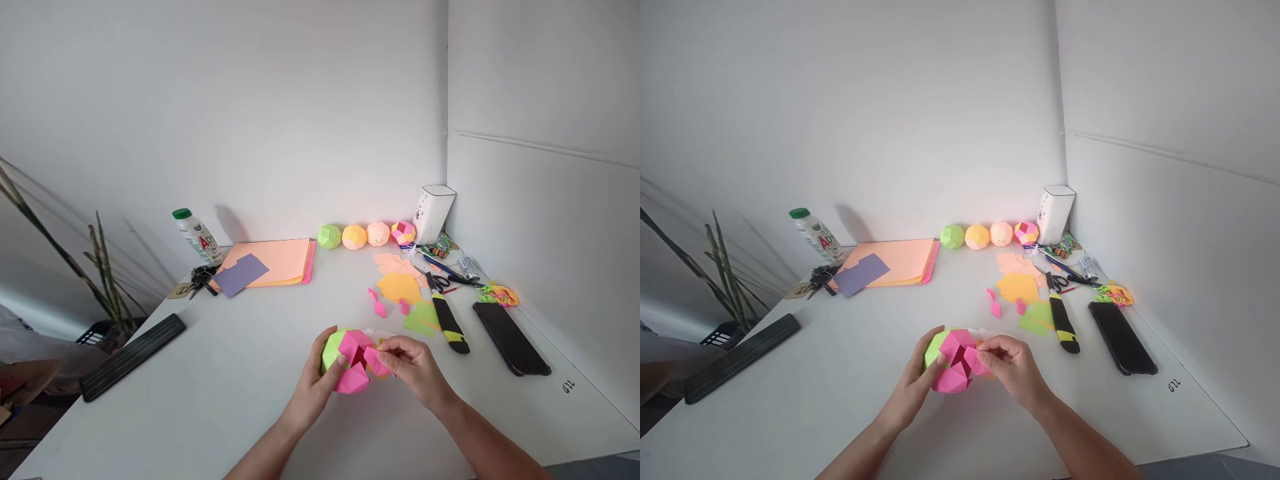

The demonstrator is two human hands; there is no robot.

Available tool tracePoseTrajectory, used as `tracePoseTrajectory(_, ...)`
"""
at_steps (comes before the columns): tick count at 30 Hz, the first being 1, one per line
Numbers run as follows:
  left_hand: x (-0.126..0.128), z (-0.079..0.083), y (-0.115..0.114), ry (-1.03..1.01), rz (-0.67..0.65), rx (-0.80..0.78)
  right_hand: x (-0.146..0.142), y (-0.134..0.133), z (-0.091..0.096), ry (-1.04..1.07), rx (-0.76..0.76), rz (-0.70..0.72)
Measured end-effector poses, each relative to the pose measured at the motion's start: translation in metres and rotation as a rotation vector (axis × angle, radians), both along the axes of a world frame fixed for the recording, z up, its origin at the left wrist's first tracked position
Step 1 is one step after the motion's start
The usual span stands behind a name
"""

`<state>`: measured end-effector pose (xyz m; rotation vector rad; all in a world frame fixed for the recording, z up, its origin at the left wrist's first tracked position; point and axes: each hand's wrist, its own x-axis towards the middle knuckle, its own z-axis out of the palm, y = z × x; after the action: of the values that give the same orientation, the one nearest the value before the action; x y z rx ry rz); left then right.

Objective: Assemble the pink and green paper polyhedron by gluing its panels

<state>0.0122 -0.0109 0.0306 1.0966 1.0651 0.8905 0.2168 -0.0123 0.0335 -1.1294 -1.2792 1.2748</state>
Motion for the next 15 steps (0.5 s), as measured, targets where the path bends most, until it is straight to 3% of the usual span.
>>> tracePoseTrajectory(15,-0.0007,-0.0059,0.0019,0.001,-0.033,0.03,-0.0012,0.0011,-0.0014,-0.037,-0.113,0.076)
